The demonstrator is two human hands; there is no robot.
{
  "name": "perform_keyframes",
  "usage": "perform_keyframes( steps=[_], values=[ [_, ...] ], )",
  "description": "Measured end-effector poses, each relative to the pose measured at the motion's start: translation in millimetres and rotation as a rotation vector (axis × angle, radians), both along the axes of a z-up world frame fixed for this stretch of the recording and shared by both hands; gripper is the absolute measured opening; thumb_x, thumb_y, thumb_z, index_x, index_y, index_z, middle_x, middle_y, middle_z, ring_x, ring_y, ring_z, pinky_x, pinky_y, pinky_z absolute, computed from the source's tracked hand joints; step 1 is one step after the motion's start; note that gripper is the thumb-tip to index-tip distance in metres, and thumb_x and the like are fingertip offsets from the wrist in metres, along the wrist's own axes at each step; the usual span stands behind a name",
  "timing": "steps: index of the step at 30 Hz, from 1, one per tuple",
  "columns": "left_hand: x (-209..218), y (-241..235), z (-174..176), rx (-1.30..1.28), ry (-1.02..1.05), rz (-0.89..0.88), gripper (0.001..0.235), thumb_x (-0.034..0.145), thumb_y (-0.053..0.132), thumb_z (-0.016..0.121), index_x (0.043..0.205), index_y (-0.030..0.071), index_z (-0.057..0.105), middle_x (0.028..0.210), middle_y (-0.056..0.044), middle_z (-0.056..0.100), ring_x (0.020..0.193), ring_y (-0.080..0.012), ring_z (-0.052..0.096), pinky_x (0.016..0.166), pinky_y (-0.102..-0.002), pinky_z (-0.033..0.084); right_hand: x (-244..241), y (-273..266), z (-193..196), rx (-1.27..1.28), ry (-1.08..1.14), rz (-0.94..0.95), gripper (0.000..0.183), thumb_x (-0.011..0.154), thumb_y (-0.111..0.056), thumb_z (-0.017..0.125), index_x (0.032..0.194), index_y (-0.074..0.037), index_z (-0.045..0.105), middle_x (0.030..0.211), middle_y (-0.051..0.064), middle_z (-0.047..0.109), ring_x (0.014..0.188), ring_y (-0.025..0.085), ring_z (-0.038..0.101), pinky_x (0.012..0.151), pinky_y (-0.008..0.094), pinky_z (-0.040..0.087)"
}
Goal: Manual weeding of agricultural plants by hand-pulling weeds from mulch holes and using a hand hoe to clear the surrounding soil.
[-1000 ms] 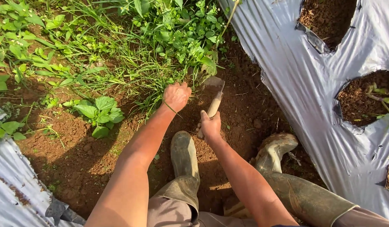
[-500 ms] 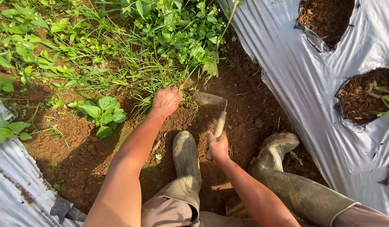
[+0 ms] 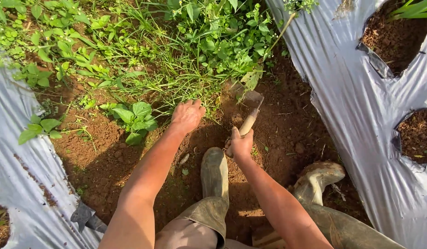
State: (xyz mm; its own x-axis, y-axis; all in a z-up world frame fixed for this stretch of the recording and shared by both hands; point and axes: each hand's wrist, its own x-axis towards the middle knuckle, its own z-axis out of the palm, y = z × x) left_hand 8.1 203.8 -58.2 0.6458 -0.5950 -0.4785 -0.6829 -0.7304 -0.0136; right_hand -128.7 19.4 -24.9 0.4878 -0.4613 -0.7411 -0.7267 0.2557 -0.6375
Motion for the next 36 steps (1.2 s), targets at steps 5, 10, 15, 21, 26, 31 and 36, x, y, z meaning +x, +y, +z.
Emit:
perform_keyframes(
  steps=[5, 10, 15, 21, 26, 31, 36],
  values=[
    [1.1, -1.9, 6.6, 0.008, 0.033, 0.027, 0.016, 0.104, 0.011, 0.047, 0.103, 0.019, 0.061, 0.108, -0.004, 0.063, 0.094, -0.0219, 0.068, 0.072, -0.036, 0.059, 21.1, 4.9, 9.7, 0.006, -0.055, -0.182, 0.037, 0.105, -0.021, 0.057, 0.129, 0.003, 0.04, 0.067, 0.006, 0.057, 0.047, 0.018, 0.061, 0.041, 0.029, 0.056],
    [-1.3, -6.9, 35.2, -0.012, 0.077, 0.057, 0.017, 0.103, 0.01, 0.047, 0.104, 0.018, 0.062, 0.109, -0.005, 0.062, 0.098, -0.0225, 0.068, 0.076, -0.038, 0.059, 72.0, 18.2, -6.6, 0.009, -0.119, -0.231, 0.039, 0.104, -0.024, 0.058, 0.127, 0.001, 0.039, 0.067, 0.007, 0.06, 0.047, 0.019, 0.064, 0.039, 0.031, 0.056],
    [-4.1, 0.4, 26.9, -0.051, 0.129, 0.093, 0.017, 0.104, 0.01, 0.047, 0.107, 0.017, 0.063, 0.112, -0.005, 0.061, 0.101, -0.0235, 0.067, 0.077, -0.039, 0.061, 80.7, -0.9, -12.2, -0.002, -0.101, 0.066, 0.037, 0.105, -0.021, 0.059, 0.128, 0.003, 0.042, 0.066, 0.006, 0.061, 0.048, 0.016, 0.062, 0.042, 0.027, 0.055],
    [-0.2, 7.0, 15.1, -0.023, 0.113, 0.069, 0.02, 0.105, 0.012, 0.044, 0.108, 0.017, 0.063, 0.112, -0.007, 0.062, 0.102, -0.0242, 0.067, 0.079, -0.04, 0.06, 49.6, 4.0, 21.7, 0.024, 0.015, 0.024, 0.038, 0.107, -0.02, 0.057, 0.133, 0.003, 0.041, 0.068, 0.004, 0.06, 0.045, 0.014, 0.06, 0.039, 0.026, 0.054],
    [-12.2, 0.7, 26.2, -0.026, 0.139, 0.093, 0.022, 0.105, 0.011, 0.044, 0.109, 0.017, 0.064, 0.114, -0.008, 0.063, 0.102, -0.0252, 0.067, 0.08, -0.04, 0.06, 72.5, 18.2, 36.4, 0.03, -0.052, -0.019, 0.038, 0.106, -0.02, 0.057, 0.131, 0.003, 0.041, 0.068, 0.006, 0.06, 0.044, 0.014, 0.059, 0.039, 0.028, 0.054],
    [-6.6, 6.2, 21.4, -0.033, 0.107, 0.068, 0.021, 0.106, 0.015, 0.044, 0.106, 0.018, 0.065, 0.11, -0.005, 0.062, 0.1, -0.0237, 0.067, 0.078, -0.038, 0.058, 34.3, 12.1, 35.9, 0.049, 0.032, 0.061, 0.039, 0.107, -0.02, 0.056, 0.134, 0.004, 0.041, 0.071, 0.006, 0.06, 0.05, 0.016, 0.062, 0.045, 0.029, 0.059],
    [2.9, 10.8, 10.8, -0.01, 0.049, 0.026, 0.02, 0.105, 0.016, 0.046, 0.106, 0.017, 0.066, 0.111, -0.005, 0.063, 0.099, -0.0222, 0.067, 0.077, -0.037, 0.058, 27.5, 14.2, 38.2, 0.035, -0.002, 0.013, 0.038, 0.105, -0.018, 0.057, 0.132, 0.004, 0.042, 0.077, 0.007, 0.059, 0.057, 0.015, 0.062, 0.053, 0.029, 0.061]
  ],
)
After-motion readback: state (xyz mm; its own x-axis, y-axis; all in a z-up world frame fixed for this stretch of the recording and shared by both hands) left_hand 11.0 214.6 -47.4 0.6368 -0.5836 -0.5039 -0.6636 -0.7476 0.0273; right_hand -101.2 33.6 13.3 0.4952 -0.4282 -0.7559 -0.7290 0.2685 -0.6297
